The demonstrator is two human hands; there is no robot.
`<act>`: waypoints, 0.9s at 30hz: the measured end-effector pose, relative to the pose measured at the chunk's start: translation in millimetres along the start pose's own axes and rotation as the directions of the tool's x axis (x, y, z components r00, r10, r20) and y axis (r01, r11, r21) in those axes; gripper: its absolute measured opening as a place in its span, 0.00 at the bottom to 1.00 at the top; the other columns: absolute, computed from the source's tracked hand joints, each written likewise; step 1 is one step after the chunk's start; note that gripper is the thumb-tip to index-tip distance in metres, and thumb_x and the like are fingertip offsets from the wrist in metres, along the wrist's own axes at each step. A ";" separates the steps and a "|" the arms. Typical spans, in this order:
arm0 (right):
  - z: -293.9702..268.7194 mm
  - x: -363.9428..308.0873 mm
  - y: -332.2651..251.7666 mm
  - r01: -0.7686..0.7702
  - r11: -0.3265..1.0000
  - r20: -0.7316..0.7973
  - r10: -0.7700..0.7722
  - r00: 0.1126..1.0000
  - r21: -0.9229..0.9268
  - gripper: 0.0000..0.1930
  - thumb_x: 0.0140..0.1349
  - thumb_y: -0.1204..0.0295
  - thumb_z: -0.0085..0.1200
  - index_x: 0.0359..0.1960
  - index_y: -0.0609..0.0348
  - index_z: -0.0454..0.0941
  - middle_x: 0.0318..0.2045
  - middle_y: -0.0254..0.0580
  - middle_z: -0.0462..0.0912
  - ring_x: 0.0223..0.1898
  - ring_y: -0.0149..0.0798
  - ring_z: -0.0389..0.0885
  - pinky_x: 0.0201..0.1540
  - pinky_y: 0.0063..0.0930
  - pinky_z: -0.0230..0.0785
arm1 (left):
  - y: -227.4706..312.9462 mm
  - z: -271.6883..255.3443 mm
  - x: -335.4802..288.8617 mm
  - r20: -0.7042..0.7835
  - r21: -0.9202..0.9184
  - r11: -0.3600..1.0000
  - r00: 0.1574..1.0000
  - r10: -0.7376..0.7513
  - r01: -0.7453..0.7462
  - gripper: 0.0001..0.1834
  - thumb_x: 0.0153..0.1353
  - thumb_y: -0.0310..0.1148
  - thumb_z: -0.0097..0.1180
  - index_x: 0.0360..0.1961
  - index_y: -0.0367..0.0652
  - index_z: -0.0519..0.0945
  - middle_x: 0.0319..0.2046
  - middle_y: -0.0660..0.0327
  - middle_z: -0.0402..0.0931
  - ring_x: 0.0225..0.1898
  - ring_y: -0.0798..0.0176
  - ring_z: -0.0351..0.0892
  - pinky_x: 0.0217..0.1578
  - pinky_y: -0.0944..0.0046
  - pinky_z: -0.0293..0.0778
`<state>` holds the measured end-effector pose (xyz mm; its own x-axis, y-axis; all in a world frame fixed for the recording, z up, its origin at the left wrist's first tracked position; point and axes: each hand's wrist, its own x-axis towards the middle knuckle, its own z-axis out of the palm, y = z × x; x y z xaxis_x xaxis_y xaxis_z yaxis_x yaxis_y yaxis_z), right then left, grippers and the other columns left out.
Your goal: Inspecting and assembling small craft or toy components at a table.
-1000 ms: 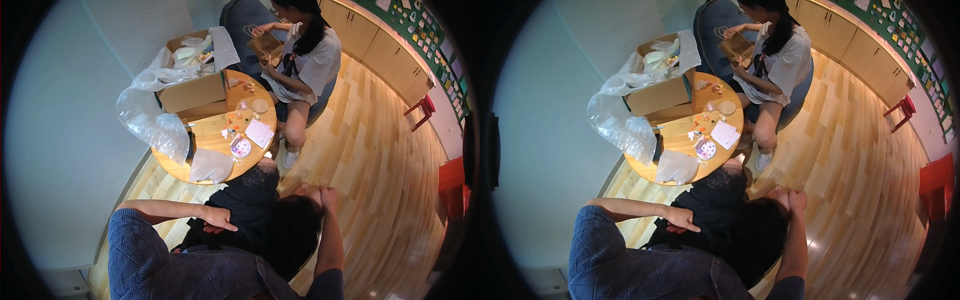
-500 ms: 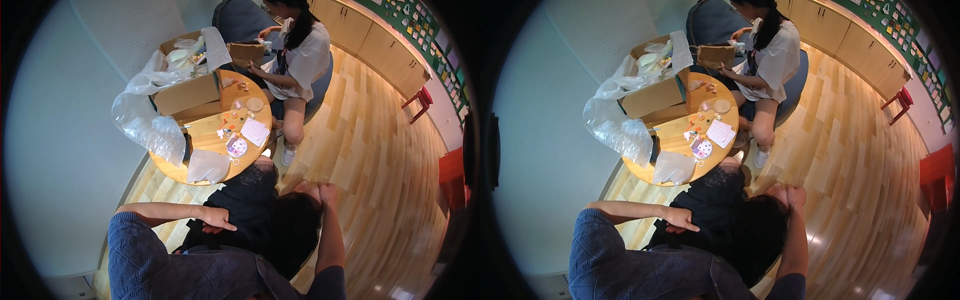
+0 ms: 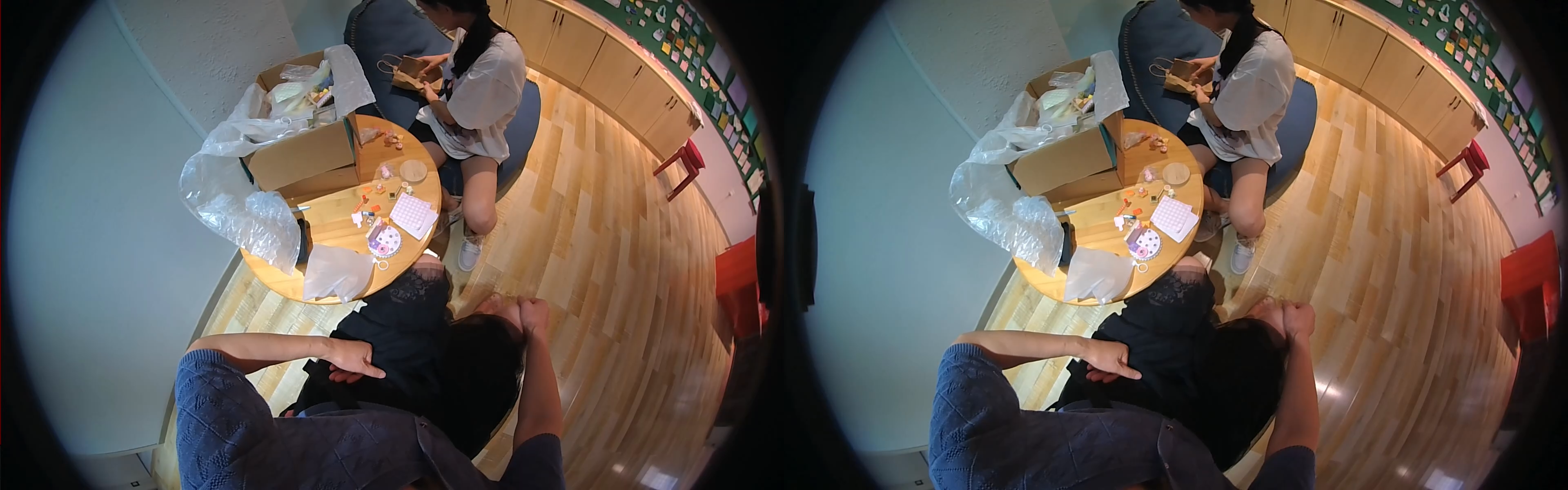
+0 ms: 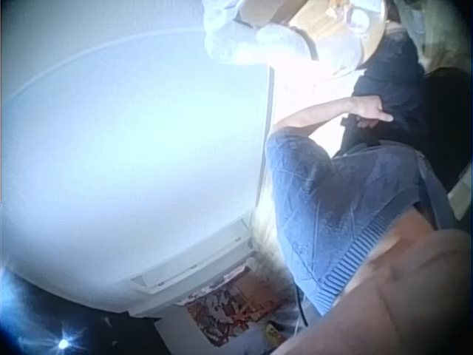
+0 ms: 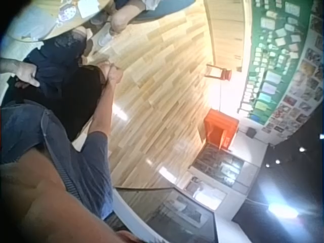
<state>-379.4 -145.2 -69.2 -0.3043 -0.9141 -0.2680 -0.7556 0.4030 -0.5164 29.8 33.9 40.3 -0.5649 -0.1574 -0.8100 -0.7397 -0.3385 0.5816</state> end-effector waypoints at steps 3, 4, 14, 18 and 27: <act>1.4 0.2 1.5 0.011 1.000 -0.012 -0.011 1.000 0.009 0.21 0.54 0.56 0.60 0.31 0.67 0.86 0.28 0.62 0.84 0.35 0.54 0.86 0.44 0.41 0.74 | 0.6 -0.4 -0.8 0.001 0.001 1.000 1.000 0.000 0.000 0.40 0.69 0.62 0.44 0.13 0.38 0.78 0.10 0.58 0.75 0.11 0.64 0.78 0.12 0.69 0.71; 1.2 -0.2 0.9 0.014 1.000 -0.008 -0.014 1.000 0.005 0.21 0.54 0.56 0.60 0.31 0.67 0.86 0.28 0.62 0.84 0.35 0.54 0.86 0.44 0.41 0.74 | 1.1 -0.7 -1.2 0.001 0.000 1.000 1.000 -0.001 0.001 0.40 0.69 0.62 0.44 0.13 0.38 0.78 0.10 0.58 0.75 0.11 0.64 0.78 0.12 0.69 0.71; 8.2 7.5 6.5 0.010 1.000 -0.003 -0.010 1.000 0.015 0.22 0.54 0.53 0.59 0.31 0.64 0.86 0.30 0.61 0.84 0.37 0.57 0.85 0.44 0.44 0.74 | 2.0 -2.0 -0.7 -0.002 0.016 1.000 1.000 -0.004 0.004 0.39 0.71 0.59 0.42 0.13 0.37 0.77 0.11 0.57 0.76 0.11 0.63 0.78 0.11 0.69 0.69; 5.3 6.3 5.3 0.024 1.000 -0.019 -0.024 1.000 0.011 0.21 0.54 0.58 0.59 0.32 0.70 0.85 0.28 0.61 0.85 0.35 0.53 0.86 0.43 0.40 0.74 | 3.2 -2.5 -1.0 0.002 0.003 1.000 1.000 0.005 -0.005 0.39 0.71 0.59 0.43 0.13 0.38 0.77 0.10 0.57 0.76 0.11 0.63 0.78 0.11 0.69 0.69; 5.2 2.3 5.7 0.027 1.000 0.005 -0.027 1.000 0.016 0.21 0.53 0.55 0.60 0.30 0.66 0.86 0.29 0.62 0.84 0.36 0.58 0.85 0.44 0.43 0.74 | -1.1 1.1 -1.6 0.005 0.000 1.000 1.000 -0.002 0.002 0.38 0.70 0.59 0.43 0.13 0.38 0.77 0.10 0.57 0.76 0.11 0.63 0.78 0.11 0.68 0.70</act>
<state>-381.3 -144.8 -76.9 -0.2811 -0.9243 -0.2582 -0.7542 0.3791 -0.5361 31.1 35.6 41.1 -0.5650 -0.1517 -0.8110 -0.7411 -0.3386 0.5797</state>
